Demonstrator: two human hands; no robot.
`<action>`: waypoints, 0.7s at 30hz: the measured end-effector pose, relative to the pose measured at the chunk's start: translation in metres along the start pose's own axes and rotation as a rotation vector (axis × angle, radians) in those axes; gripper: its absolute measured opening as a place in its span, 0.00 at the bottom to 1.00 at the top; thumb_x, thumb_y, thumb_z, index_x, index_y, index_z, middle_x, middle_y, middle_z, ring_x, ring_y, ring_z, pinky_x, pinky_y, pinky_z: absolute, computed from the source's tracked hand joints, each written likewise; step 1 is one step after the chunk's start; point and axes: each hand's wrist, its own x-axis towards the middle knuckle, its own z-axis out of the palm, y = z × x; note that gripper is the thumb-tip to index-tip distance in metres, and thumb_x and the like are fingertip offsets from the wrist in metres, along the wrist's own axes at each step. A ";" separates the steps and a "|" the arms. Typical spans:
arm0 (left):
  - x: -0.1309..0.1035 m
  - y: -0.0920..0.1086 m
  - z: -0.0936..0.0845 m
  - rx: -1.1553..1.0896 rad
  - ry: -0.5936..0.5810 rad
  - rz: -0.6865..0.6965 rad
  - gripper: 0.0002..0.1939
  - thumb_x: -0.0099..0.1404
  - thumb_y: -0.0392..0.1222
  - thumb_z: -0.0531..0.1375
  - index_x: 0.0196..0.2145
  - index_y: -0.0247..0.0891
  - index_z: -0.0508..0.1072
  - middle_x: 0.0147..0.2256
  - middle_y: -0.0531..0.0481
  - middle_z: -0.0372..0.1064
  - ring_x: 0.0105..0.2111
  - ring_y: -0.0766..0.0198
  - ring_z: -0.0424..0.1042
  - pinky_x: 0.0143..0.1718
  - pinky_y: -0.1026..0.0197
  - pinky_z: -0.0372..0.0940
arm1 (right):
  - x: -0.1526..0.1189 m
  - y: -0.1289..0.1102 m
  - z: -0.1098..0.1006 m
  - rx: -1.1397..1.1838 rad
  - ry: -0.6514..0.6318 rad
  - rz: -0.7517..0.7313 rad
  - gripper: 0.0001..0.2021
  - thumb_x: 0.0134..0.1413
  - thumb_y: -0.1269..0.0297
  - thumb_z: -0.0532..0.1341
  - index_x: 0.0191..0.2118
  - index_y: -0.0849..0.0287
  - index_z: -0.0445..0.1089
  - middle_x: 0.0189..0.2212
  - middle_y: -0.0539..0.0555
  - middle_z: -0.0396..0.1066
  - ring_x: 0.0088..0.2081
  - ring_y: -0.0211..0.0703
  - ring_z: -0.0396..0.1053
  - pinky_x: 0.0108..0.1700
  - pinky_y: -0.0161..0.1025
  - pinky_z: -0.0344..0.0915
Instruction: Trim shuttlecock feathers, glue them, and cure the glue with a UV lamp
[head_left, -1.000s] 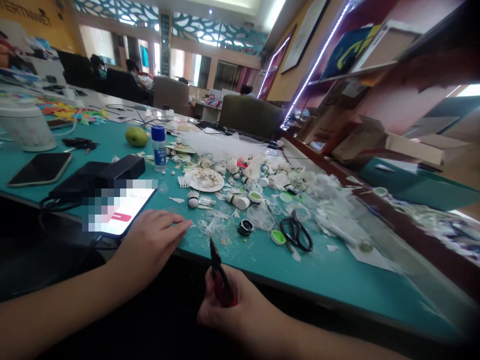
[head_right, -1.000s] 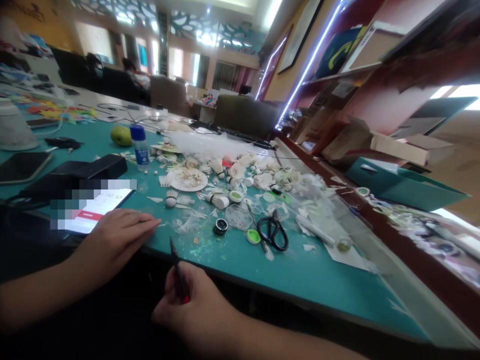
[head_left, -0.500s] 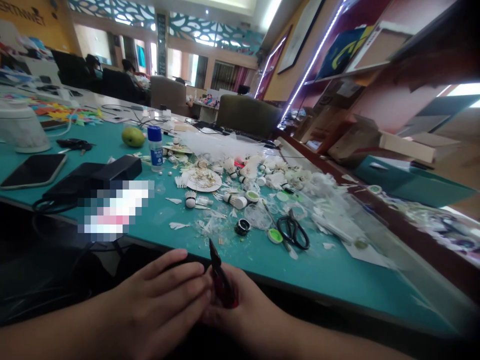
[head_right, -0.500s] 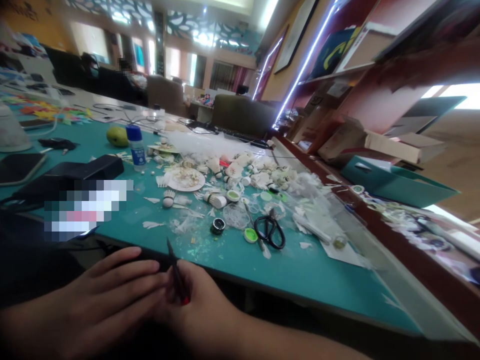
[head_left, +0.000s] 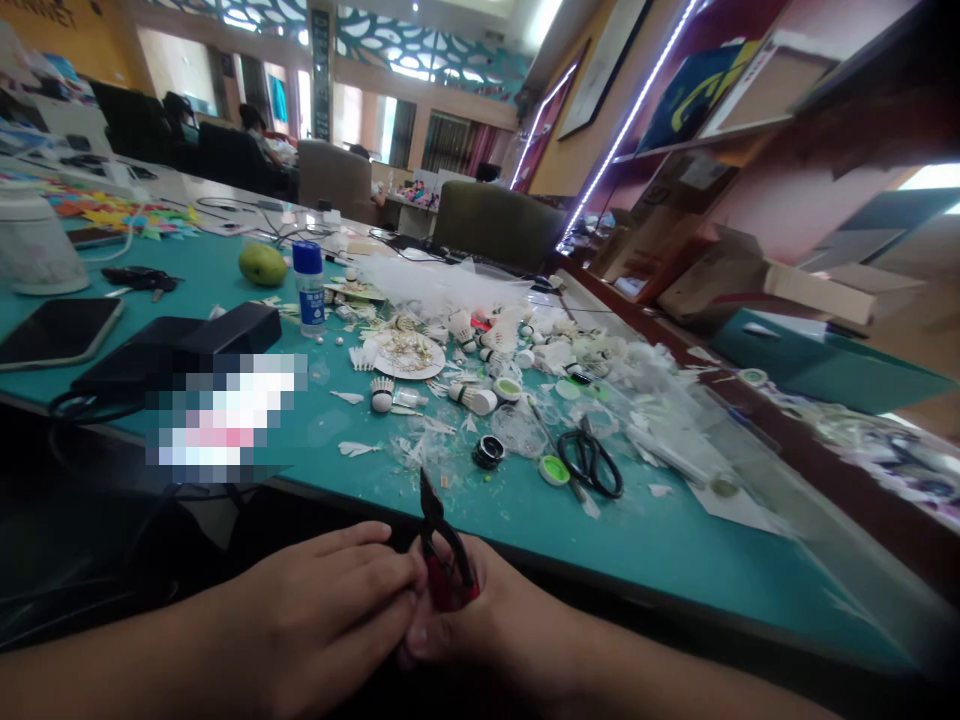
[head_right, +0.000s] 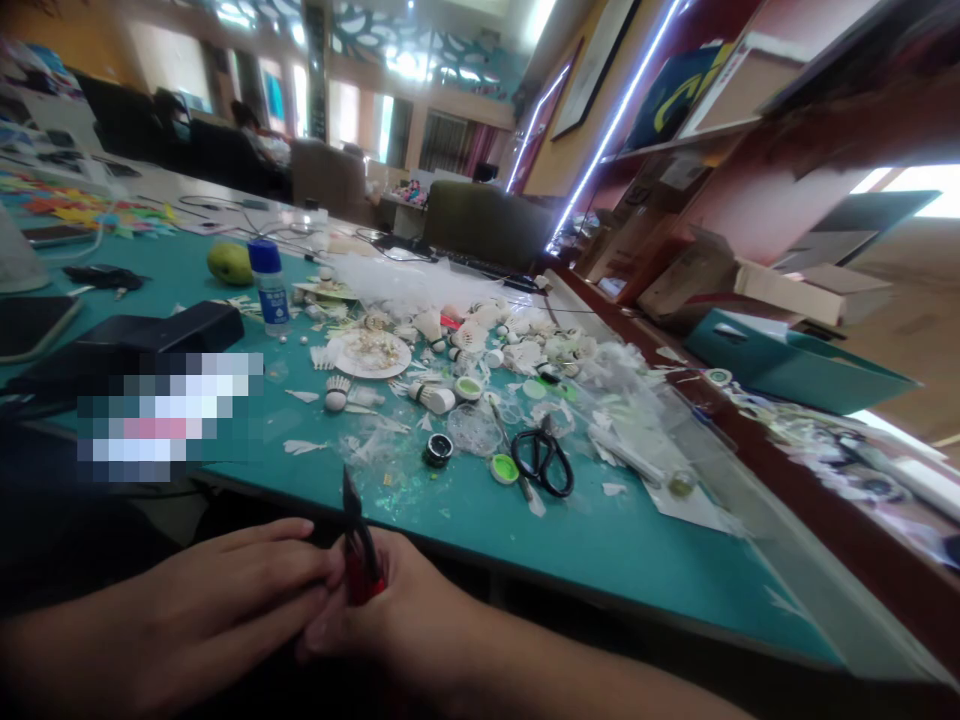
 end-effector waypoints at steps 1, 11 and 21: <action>0.001 0.000 0.001 -0.031 0.002 -0.049 0.18 0.69 0.32 0.54 0.49 0.47 0.78 0.44 0.50 0.80 0.43 0.58 0.79 0.55 0.60 0.68 | 0.000 -0.001 -0.001 -0.008 -0.003 -0.007 0.22 0.29 0.65 0.78 0.29 0.62 0.67 0.23 0.49 0.73 0.28 0.36 0.69 0.36 0.35 0.60; -0.010 -0.003 0.013 -0.066 0.054 -0.183 0.15 0.71 0.35 0.48 0.44 0.43 0.74 0.37 0.49 0.75 0.35 0.62 0.75 0.39 0.66 0.69 | -0.015 -0.022 -0.001 -0.526 0.113 -0.169 0.19 0.44 0.65 0.72 0.41 0.58 0.65 0.32 0.48 0.69 0.31 0.36 0.62 0.34 0.35 0.60; -0.006 0.005 -0.002 -0.155 0.174 -0.260 0.16 0.73 0.44 0.48 0.35 0.44 0.74 0.31 0.53 0.73 0.32 0.63 0.73 0.34 0.66 0.67 | -0.020 -0.035 -0.028 -1.881 0.381 -0.973 0.11 0.57 0.74 0.54 0.46 0.58 0.61 0.31 0.56 0.72 0.29 0.45 0.66 0.30 0.40 0.55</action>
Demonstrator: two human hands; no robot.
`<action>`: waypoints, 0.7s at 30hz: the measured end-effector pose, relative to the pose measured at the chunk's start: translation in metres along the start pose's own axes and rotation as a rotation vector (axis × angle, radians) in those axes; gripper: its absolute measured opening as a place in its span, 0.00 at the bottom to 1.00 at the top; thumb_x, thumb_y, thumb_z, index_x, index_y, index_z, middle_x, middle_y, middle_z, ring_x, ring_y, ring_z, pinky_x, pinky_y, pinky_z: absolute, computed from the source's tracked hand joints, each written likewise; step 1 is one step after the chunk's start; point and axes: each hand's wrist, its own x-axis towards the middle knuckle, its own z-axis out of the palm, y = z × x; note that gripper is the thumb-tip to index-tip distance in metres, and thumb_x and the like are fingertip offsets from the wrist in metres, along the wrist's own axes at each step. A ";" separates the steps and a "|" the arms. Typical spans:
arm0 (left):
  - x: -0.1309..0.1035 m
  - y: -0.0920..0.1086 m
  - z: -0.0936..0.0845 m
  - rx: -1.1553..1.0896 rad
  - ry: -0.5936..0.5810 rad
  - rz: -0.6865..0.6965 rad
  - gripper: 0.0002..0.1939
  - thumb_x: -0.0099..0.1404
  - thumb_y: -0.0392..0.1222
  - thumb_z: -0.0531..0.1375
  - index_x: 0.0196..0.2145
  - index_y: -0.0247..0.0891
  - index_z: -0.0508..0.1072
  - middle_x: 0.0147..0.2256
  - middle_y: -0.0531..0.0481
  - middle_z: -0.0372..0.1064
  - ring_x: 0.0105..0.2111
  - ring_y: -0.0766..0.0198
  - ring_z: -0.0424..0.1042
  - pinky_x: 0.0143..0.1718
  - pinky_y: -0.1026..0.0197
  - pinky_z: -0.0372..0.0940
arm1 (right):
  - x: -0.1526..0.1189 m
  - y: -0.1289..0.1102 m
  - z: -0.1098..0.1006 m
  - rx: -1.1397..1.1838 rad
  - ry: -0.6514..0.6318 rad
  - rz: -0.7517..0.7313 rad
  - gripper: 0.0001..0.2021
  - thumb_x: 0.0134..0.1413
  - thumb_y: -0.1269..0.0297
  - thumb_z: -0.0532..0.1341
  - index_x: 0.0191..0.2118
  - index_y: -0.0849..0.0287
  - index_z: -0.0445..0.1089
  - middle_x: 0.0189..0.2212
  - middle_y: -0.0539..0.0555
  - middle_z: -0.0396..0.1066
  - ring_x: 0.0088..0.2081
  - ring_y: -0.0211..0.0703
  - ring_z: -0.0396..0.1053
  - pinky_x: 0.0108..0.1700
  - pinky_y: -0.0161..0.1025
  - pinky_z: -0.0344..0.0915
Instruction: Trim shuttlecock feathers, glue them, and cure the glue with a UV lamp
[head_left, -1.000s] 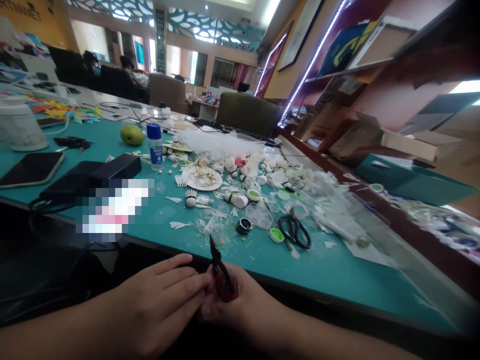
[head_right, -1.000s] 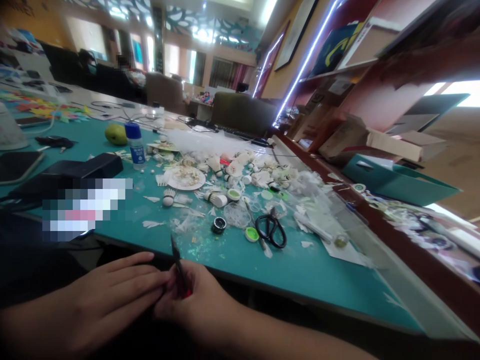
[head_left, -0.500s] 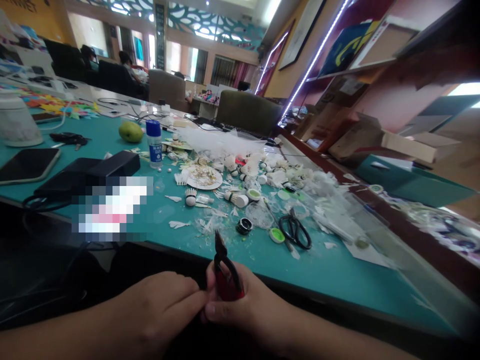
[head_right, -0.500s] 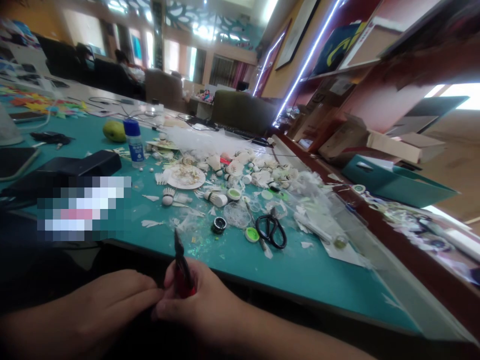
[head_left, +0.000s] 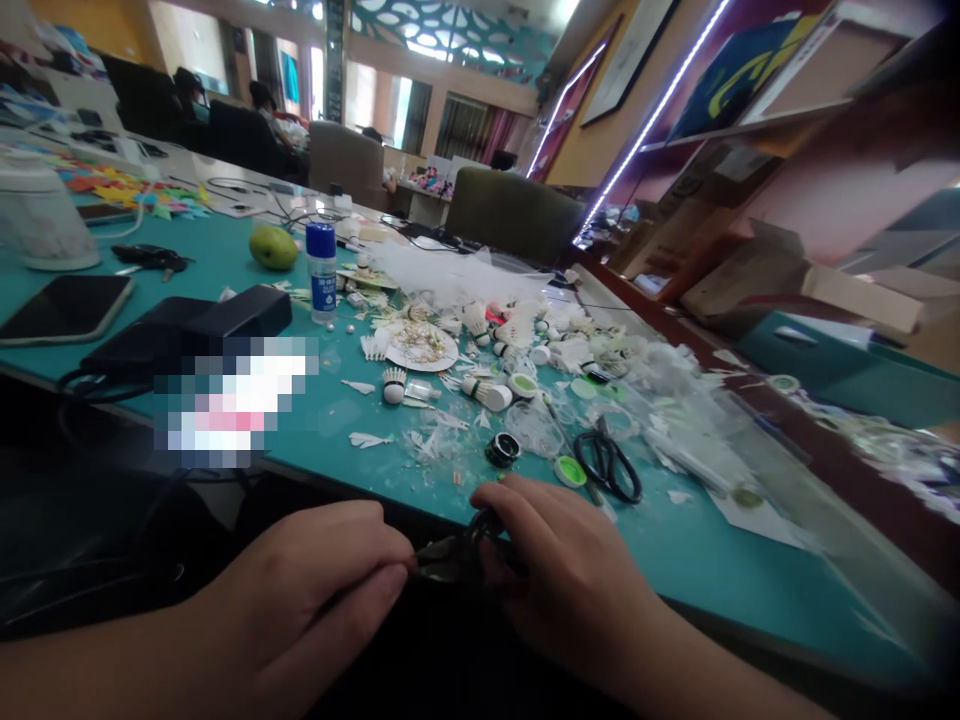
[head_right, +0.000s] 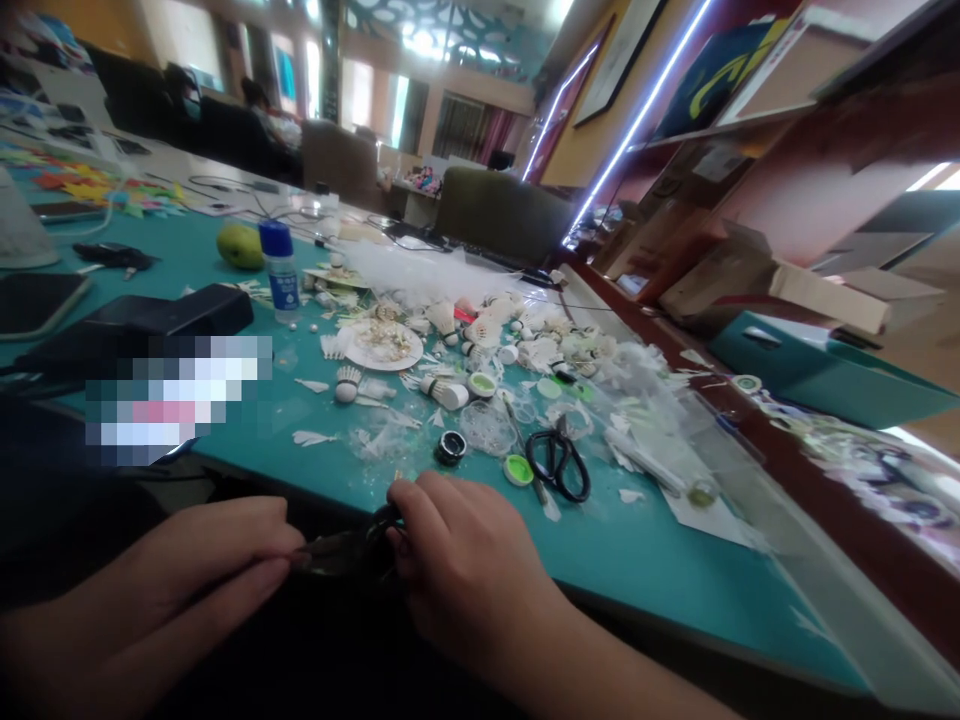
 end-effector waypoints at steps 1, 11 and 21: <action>0.000 0.001 0.000 0.000 -0.011 -0.004 0.16 0.73 0.43 0.48 0.34 0.43 0.74 0.31 0.53 0.72 0.31 0.63 0.72 0.33 0.66 0.67 | 0.000 0.001 0.001 -0.011 -0.002 -0.013 0.10 0.58 0.74 0.54 0.45 0.58 0.61 0.30 0.55 0.71 0.28 0.44 0.66 0.29 0.40 0.54; 0.004 0.002 -0.005 -0.041 -0.092 -0.001 0.15 0.74 0.41 0.49 0.36 0.40 0.74 0.31 0.53 0.72 0.29 0.66 0.71 0.31 0.66 0.66 | -0.002 0.000 0.003 0.044 0.011 -0.034 0.08 0.59 0.75 0.53 0.44 0.59 0.63 0.27 0.51 0.70 0.24 0.40 0.65 0.25 0.37 0.52; 0.001 -0.002 -0.002 -0.088 -0.111 -0.019 0.13 0.75 0.41 0.49 0.37 0.42 0.72 0.32 0.57 0.70 0.31 0.70 0.71 0.32 0.68 0.64 | -0.002 -0.001 0.003 0.110 -0.061 0.019 0.07 0.59 0.74 0.52 0.42 0.58 0.62 0.25 0.50 0.70 0.22 0.38 0.64 0.24 0.37 0.48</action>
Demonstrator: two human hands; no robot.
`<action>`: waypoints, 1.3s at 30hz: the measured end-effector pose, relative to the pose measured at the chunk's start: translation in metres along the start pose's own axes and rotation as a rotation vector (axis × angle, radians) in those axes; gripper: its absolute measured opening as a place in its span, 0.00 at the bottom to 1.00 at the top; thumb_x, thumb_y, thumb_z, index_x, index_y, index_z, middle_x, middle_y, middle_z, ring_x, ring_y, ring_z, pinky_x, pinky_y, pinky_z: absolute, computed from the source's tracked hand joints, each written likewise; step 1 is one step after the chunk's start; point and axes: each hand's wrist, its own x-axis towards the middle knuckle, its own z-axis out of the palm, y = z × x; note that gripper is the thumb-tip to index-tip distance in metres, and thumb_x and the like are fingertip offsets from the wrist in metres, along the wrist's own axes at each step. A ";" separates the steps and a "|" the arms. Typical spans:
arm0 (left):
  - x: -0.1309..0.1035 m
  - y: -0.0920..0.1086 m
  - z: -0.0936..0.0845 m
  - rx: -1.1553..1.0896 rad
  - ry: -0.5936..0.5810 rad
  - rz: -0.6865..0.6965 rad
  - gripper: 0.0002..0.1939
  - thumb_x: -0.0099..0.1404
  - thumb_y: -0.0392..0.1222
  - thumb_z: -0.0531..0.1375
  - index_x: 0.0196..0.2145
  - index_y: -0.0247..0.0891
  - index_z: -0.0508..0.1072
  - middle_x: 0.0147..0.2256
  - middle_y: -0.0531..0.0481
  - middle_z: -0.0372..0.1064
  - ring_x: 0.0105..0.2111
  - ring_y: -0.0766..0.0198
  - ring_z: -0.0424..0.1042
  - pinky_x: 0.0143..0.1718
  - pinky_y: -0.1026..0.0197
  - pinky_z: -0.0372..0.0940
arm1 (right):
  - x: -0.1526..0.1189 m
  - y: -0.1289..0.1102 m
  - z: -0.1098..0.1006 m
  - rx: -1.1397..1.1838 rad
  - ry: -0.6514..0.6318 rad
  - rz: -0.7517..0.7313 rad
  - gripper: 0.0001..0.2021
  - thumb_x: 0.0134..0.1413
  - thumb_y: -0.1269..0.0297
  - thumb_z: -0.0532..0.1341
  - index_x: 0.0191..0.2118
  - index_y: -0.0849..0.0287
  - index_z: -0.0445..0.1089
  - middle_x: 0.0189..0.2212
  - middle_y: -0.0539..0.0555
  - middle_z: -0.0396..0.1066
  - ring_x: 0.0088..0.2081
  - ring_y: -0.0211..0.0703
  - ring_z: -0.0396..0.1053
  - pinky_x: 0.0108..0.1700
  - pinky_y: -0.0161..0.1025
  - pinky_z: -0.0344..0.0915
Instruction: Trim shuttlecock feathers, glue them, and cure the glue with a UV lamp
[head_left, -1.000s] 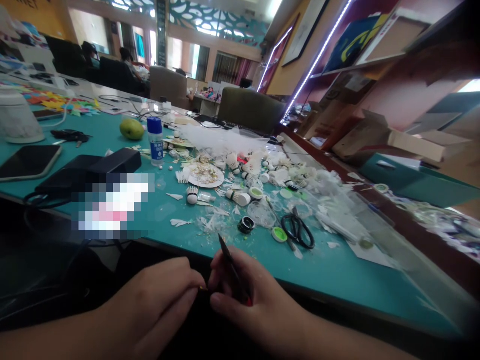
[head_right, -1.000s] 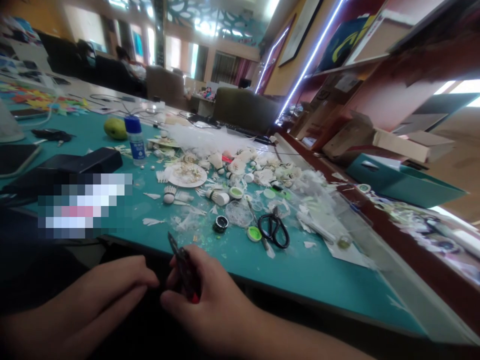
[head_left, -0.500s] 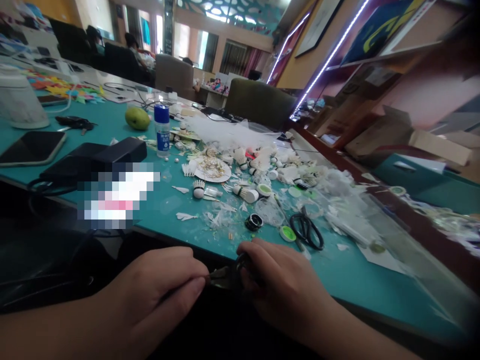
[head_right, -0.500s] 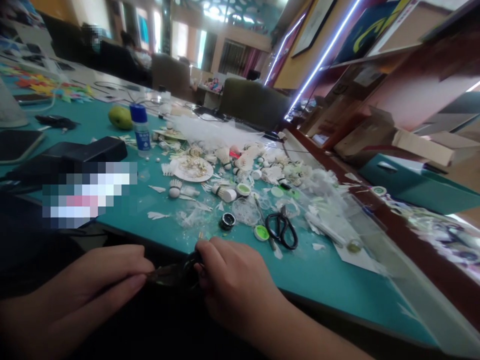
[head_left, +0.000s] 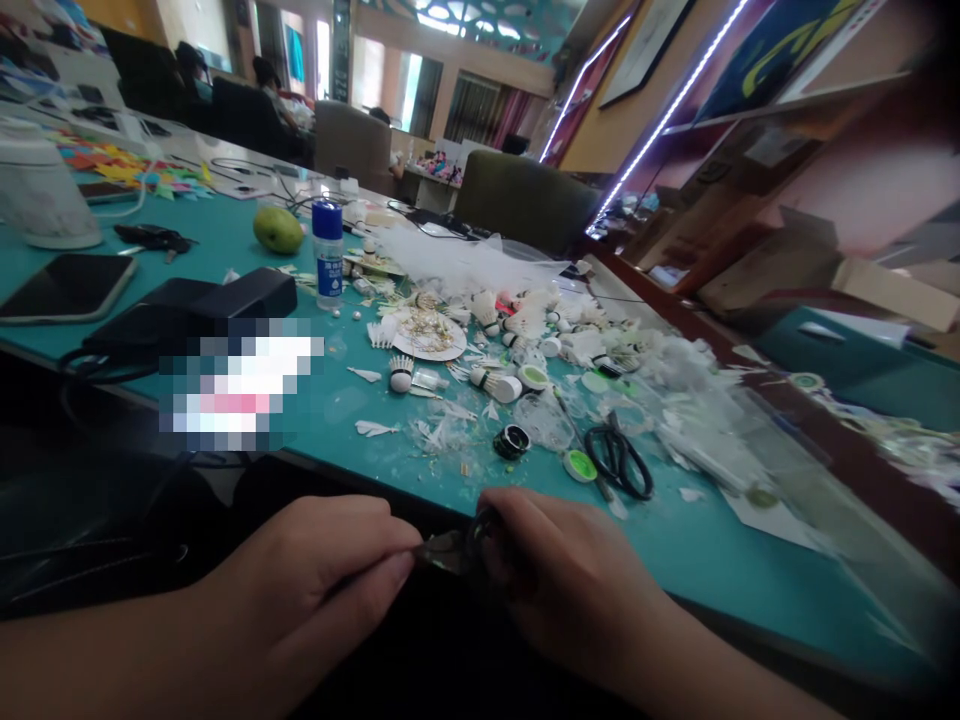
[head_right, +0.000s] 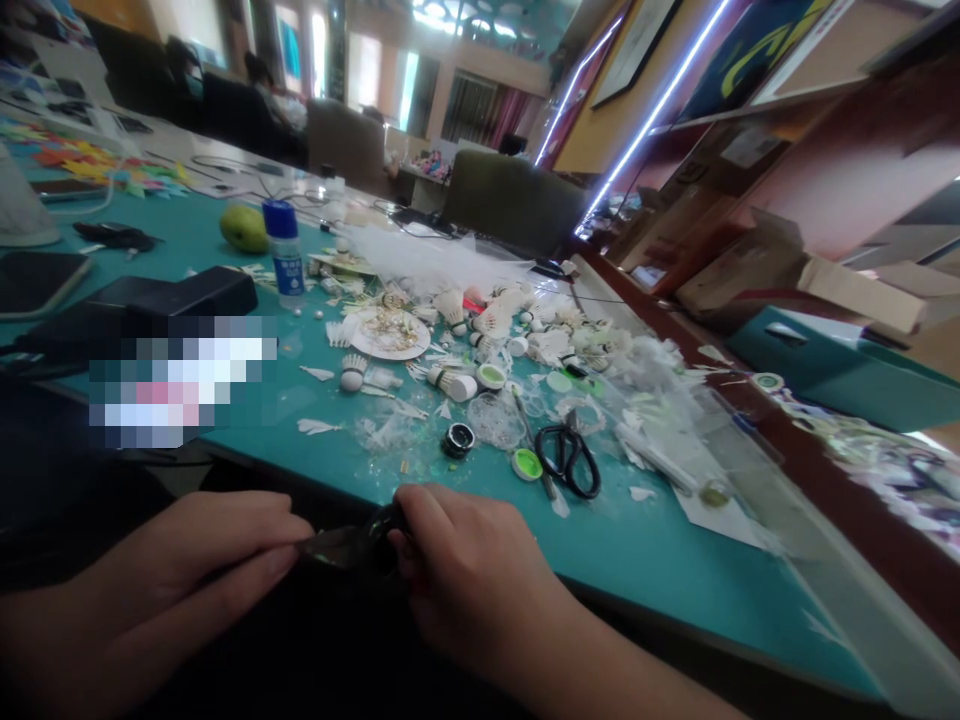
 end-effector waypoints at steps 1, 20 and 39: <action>0.000 0.000 0.000 0.002 0.014 0.009 0.12 0.74 0.40 0.49 0.38 0.43 0.72 0.32 0.58 0.71 0.31 0.70 0.72 0.33 0.69 0.64 | 0.000 0.000 0.000 0.007 -0.014 0.010 0.07 0.59 0.74 0.52 0.41 0.58 0.63 0.24 0.49 0.70 0.21 0.38 0.63 0.23 0.37 0.48; -0.001 -0.002 0.003 0.113 0.139 0.114 0.13 0.71 0.36 0.52 0.30 0.41 0.70 0.32 0.54 0.76 0.30 0.66 0.76 0.31 0.69 0.70 | 0.000 0.001 0.004 0.122 -0.148 0.083 0.02 0.57 0.71 0.55 0.36 0.56 0.60 0.23 0.47 0.65 0.22 0.36 0.57 0.24 0.36 0.46; -0.007 -0.010 0.007 0.235 0.230 0.186 0.11 0.72 0.35 0.53 0.36 0.44 0.74 0.31 0.54 0.76 0.27 0.65 0.76 0.29 0.67 0.70 | 0.001 -0.004 0.006 0.186 -0.224 0.177 0.02 0.57 0.70 0.54 0.37 0.57 0.62 0.25 0.50 0.68 0.23 0.37 0.60 0.24 0.36 0.48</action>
